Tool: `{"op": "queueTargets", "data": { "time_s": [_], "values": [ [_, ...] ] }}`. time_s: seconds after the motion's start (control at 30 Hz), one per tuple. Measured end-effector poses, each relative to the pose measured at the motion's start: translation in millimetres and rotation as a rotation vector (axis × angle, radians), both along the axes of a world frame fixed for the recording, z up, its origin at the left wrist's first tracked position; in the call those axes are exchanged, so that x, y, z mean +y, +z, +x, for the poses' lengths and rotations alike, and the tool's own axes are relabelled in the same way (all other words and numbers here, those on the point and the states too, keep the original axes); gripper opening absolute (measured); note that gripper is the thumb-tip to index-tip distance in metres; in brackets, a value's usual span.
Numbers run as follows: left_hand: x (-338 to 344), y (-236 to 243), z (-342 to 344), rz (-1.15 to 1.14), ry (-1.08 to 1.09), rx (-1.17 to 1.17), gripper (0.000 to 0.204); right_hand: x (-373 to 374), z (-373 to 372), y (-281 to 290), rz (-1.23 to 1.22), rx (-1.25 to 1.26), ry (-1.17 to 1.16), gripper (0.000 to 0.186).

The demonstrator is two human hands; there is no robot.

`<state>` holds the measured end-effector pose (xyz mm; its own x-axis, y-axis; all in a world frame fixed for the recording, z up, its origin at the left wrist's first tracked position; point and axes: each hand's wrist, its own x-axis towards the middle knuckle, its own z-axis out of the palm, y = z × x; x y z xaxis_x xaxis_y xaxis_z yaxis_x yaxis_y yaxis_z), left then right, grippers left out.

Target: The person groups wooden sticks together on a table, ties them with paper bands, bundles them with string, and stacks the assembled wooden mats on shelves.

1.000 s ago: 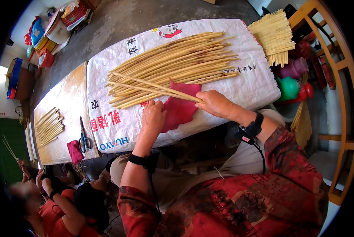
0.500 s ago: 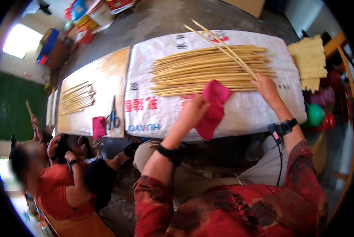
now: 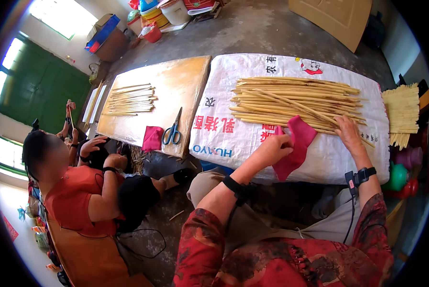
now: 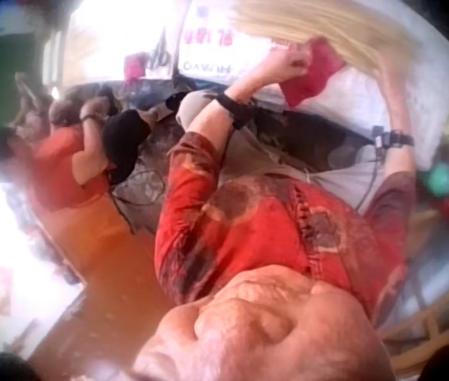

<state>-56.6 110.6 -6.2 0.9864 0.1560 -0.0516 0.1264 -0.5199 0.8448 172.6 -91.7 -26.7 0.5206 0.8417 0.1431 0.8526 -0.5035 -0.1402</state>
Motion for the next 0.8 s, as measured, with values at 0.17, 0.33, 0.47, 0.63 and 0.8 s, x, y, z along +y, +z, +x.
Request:
{"op": "queueTargets", "data": {
  "time_s": [0.17,0.33,0.47,0.63,0.8],
  "values": [
    [7,10,7,-0.509,0.120,-0.237,0.010,-9,0,3,0.009,-0.049,0.015,0.038],
    [16,34,-5,-0.890,0.286,-0.250,0.008,-1,-6,1,0.055,-0.038,0.046,0.037],
    [13,40,0,-0.931,0.222,-0.257,0.008,14,-20,23,0.168,0.161,0.059,0.041],
    [-10,42,9,-0.843,0.021,-0.125,0.010,41,-66,59,0.470,0.603,0.436,0.046],
    [-5,38,6,-0.803,-0.023,-0.075,0.009,44,-78,54,0.307,0.869,0.464,0.043]
  ]
}}
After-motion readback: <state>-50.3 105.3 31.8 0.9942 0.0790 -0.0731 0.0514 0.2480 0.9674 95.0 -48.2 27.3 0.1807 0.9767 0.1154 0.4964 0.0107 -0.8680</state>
